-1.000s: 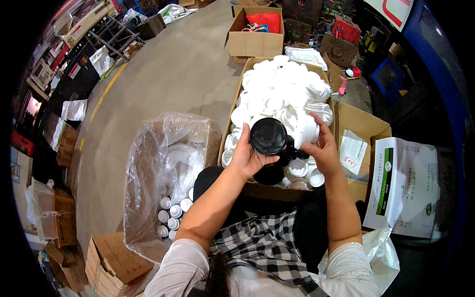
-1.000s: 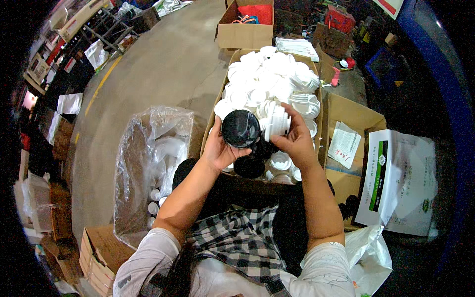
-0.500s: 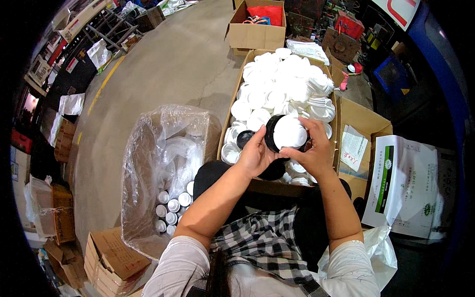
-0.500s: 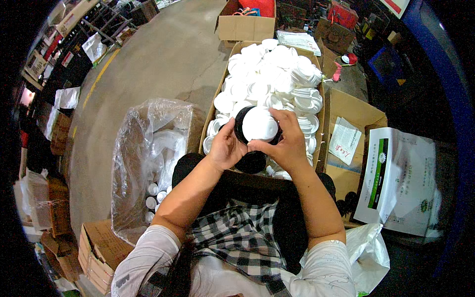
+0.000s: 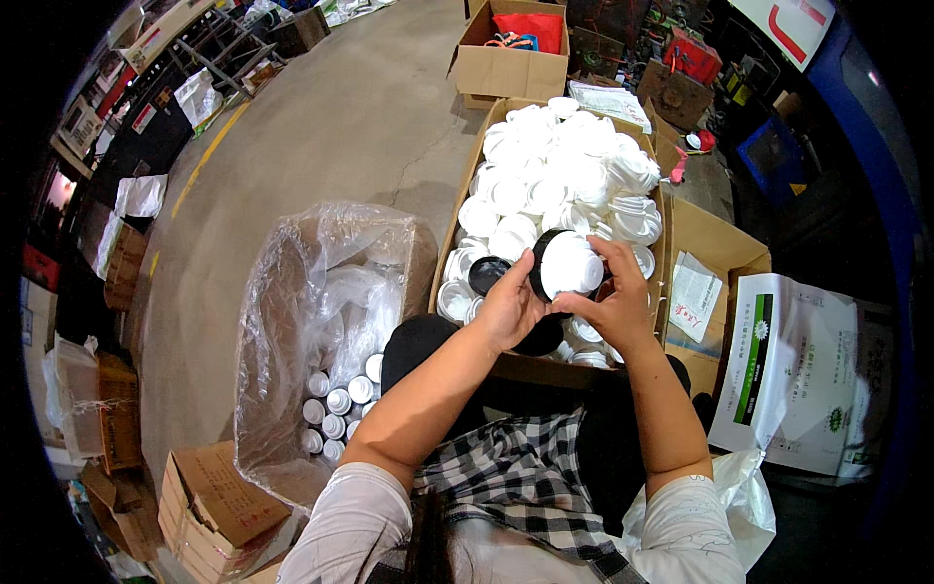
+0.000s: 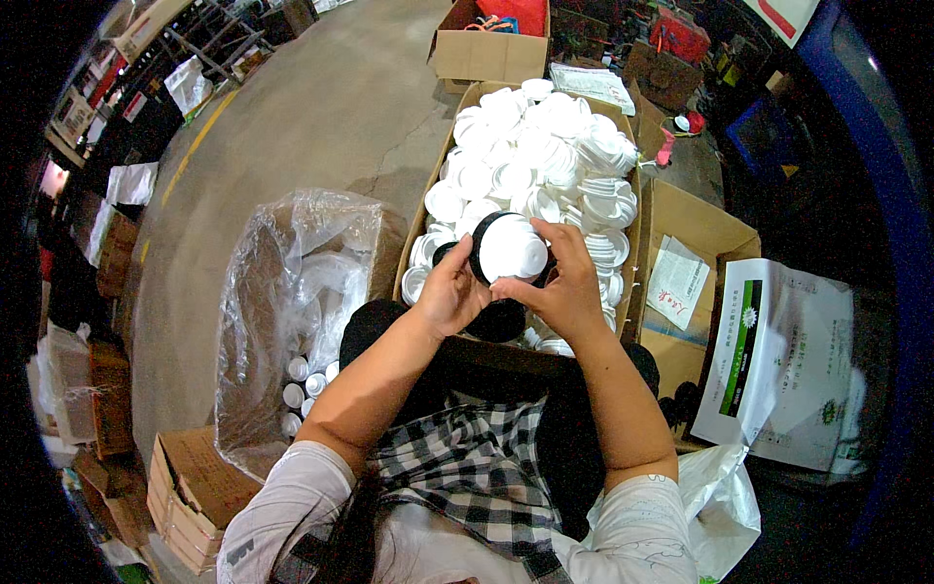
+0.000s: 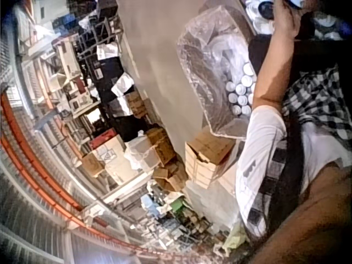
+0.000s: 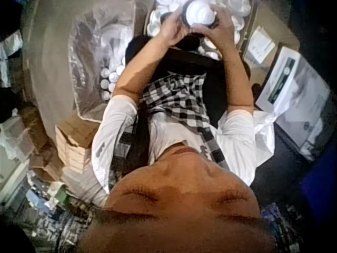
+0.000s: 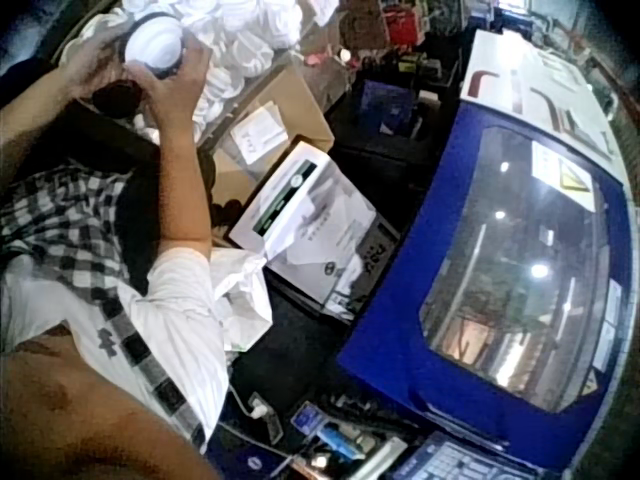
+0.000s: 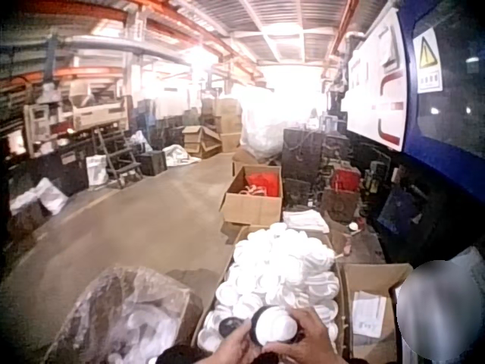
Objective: The person sits on the floor and repeatedly picks up white plastic containers and black lids, then presses the lids onto the containers. The assembled units are placed into a plastic-lined bin to the left.
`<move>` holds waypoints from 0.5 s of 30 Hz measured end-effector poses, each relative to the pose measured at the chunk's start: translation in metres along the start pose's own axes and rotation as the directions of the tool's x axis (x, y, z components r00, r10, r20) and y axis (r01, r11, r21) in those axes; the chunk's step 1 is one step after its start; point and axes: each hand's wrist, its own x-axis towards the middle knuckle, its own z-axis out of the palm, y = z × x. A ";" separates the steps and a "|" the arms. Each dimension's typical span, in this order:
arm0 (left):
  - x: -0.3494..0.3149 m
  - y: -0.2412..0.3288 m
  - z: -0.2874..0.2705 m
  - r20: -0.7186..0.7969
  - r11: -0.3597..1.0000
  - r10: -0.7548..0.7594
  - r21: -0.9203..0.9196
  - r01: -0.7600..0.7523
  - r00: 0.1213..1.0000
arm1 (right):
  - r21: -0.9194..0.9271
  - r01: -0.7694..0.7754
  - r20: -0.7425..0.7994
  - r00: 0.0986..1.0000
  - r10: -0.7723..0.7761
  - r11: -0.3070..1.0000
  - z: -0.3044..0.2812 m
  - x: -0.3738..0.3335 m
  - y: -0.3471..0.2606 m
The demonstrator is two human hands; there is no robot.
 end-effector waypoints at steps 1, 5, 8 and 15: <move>0.000 0.000 0.000 0.000 1.000 0.006 0.003 -0.006 1.000 | 0.002 0.005 -0.003 1.000 -0.005 1.000 0.000 0.000 0.001; 0.000 -0.001 0.000 0.000 1.000 0.007 0.012 -0.007 1.000 | 0.022 -0.014 0.008 1.000 0.014 1.000 0.000 0.000 0.000; 0.000 -0.002 0.001 -0.047 0.999 0.018 0.049 -0.015 0.999 | 0.029 -0.013 0.004 1.000 0.013 0.999 0.002 -0.001 -0.001; 0.002 -0.002 -0.001 -0.036 0.852 0.203 0.499 -0.158 0.978 | 0.122 -0.034 0.049 0.998 0.028 0.992 0.005 -0.001 0.009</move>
